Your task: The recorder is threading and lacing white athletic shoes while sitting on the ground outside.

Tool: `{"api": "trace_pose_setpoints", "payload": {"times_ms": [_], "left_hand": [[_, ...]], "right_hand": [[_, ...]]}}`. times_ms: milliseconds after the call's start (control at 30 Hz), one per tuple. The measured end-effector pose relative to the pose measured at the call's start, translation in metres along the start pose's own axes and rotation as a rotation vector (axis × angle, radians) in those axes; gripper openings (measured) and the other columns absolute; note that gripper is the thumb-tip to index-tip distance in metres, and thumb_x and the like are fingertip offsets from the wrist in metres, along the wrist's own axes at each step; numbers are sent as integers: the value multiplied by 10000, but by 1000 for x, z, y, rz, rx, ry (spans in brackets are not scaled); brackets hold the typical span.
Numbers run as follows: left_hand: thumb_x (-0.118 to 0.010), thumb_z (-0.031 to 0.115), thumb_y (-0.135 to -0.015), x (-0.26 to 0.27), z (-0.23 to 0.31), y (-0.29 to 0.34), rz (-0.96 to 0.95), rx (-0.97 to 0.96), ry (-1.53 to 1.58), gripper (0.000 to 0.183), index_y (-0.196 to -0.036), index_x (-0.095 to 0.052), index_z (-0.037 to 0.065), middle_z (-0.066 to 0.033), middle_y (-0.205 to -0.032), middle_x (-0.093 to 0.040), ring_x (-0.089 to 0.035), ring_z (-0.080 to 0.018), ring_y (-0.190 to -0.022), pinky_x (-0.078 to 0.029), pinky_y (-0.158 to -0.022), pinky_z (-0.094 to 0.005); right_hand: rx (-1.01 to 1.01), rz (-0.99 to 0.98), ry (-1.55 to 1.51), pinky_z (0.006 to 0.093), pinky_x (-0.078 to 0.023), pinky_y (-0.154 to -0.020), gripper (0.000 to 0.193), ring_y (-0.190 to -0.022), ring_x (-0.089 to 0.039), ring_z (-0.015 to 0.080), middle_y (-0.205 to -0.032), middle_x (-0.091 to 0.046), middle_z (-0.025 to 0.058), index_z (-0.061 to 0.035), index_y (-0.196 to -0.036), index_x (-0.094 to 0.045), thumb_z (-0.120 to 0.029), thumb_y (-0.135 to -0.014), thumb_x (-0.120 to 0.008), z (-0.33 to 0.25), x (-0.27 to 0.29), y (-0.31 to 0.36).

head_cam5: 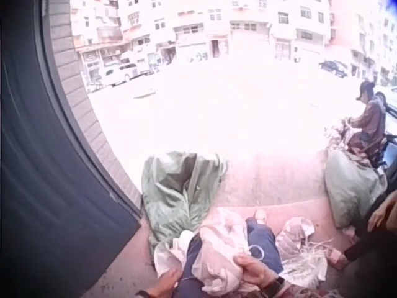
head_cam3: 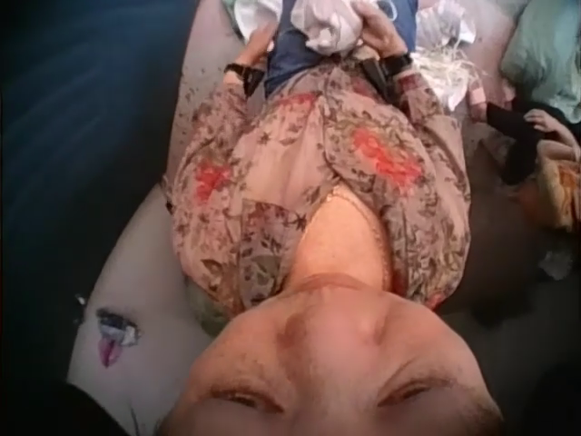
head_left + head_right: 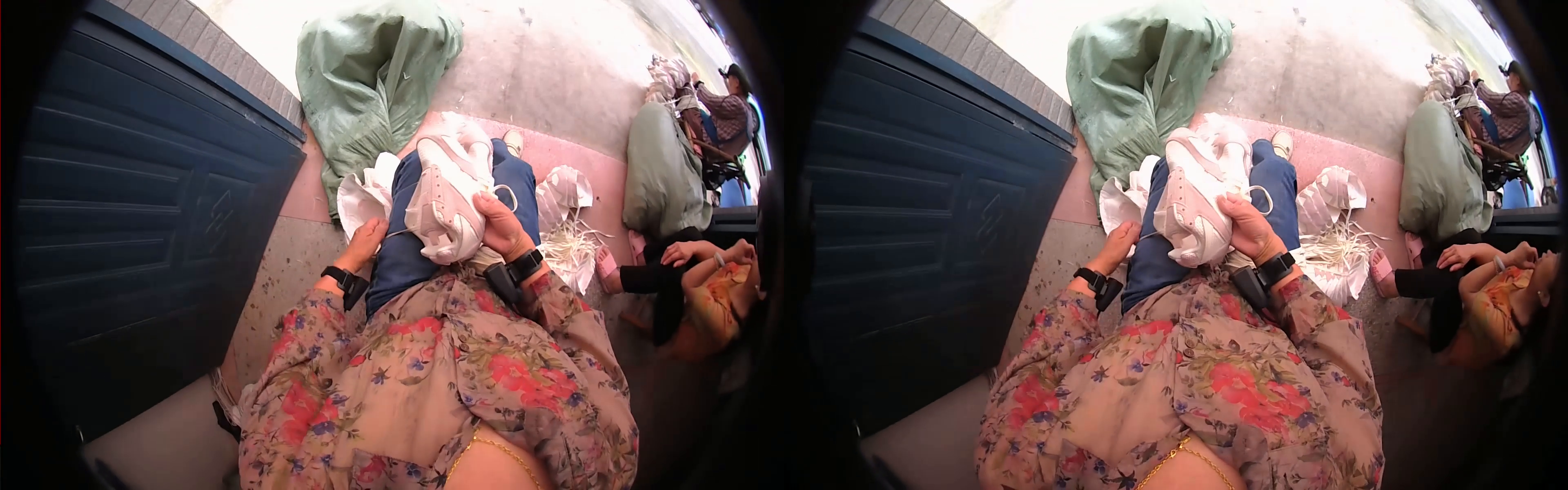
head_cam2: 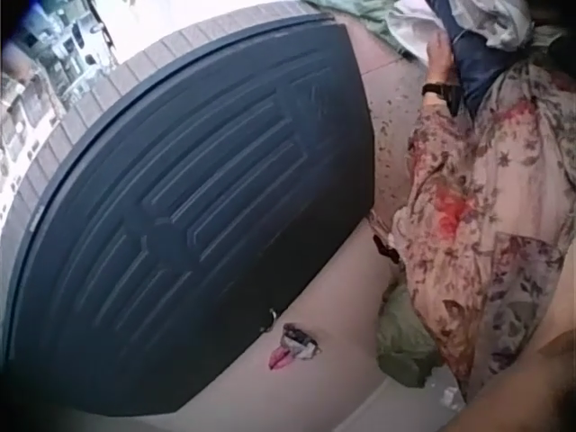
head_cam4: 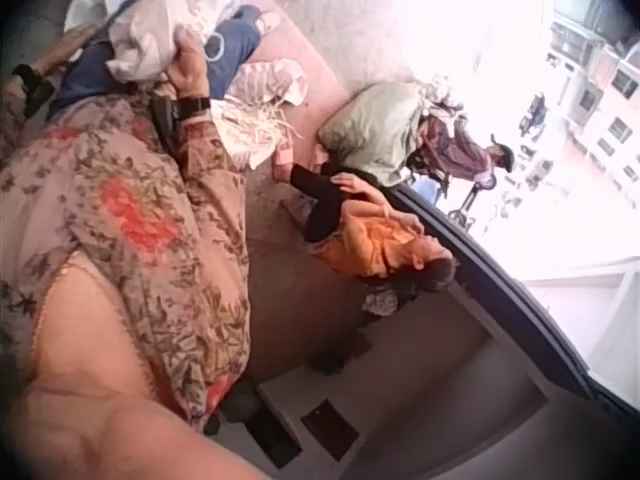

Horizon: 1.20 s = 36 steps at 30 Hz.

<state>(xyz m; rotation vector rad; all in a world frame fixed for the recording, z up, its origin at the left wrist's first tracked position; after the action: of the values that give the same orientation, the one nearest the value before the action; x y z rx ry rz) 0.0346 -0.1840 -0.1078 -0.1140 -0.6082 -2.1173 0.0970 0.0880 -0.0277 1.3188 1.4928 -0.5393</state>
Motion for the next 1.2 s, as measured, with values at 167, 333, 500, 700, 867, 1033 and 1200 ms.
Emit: {"api": "trace_pose_setpoints", "payload": {"times_ms": [167,333,500,700,867,1033,1200], "left_hand": [[-540,362,-842,20,4,-4,-57,108,-44,306,-747,-559,72,31,-600,-489,-448,-64,-557,-377,-507,-221],[-611,297,-792,62,137,-50,150,-287,-414,294,-724,-555,16,-98,-582,-535,-500,-173,-535,-411,-523,-305],[-577,357,-808,37,196,-26,-8,-387,-372,353,-751,-558,10,-155,-655,-582,-560,-264,-597,-442,-580,-349],[-442,365,-878,-60,174,-3,-171,-262,-681,352,-966,-436,25,-252,-737,-584,-565,-427,-733,-440,-627,-485],[-448,222,-868,-74,172,1,28,-384,-921,217,-866,-443,5,-195,-597,-577,-593,-362,-581,-469,-510,-452],[-470,58,-765,-90,175,18,48,-467,-1138,233,-964,-477,-62,-140,-566,-593,-623,-281,-543,-496,-468,-348],[-463,58,-770,-89,160,14,27,-608,-1090,311,-1056,-450,-63,-132,-574,-592,-614,-274,-526,-475,-438,-355]], "right_hand": [[-5,23,26,377,-365,-971,456,-1114,-482,229,-1221,-481,120,9,-1258,-364,-165,-867,-519,6,-15,11],[0,-50,60,382,-360,-968,512,-1133,-465,216,-1246,-466,91,-20,-1282,-347,-232,-859,-544,0,-16,24],[173,19,-46,410,-318,-1001,539,-1166,-433,223,-1285,-428,80,-42,-1307,-310,-226,-857,-542,-8,3,58],[171,219,-197,393,-345,-982,378,-1139,-453,209,-1260,-455,104,-17,-1260,-364,-179,-921,-404,6,37,65],[34,361,-20,348,-411,-892,292,-994,-535,196,-1099,-559,81,-17,-1141,-498,-166,-894,-456,18,46,57],[793,805,1704,350,-447,-646,304,-673,-539,265,-820,-528,149,-3,-1017,-533,-180,-776,-582,-13,12,69],[582,700,1888,401,-461,-599,242,-673,-577,320,-808,-554,154,-9,-911,-501,-158,-739,-585,-13,-34,70]]}}
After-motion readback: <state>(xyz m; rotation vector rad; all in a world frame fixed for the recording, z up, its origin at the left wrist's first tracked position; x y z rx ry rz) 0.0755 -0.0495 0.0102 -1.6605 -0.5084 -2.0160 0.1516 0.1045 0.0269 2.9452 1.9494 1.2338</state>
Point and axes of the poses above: each hand's wrist, its own y-axis away from the middle knuckle, its own x-axis out of the back of the hand, z = x × y, the point moved 2 cm from there along -y, towards the middle knuckle
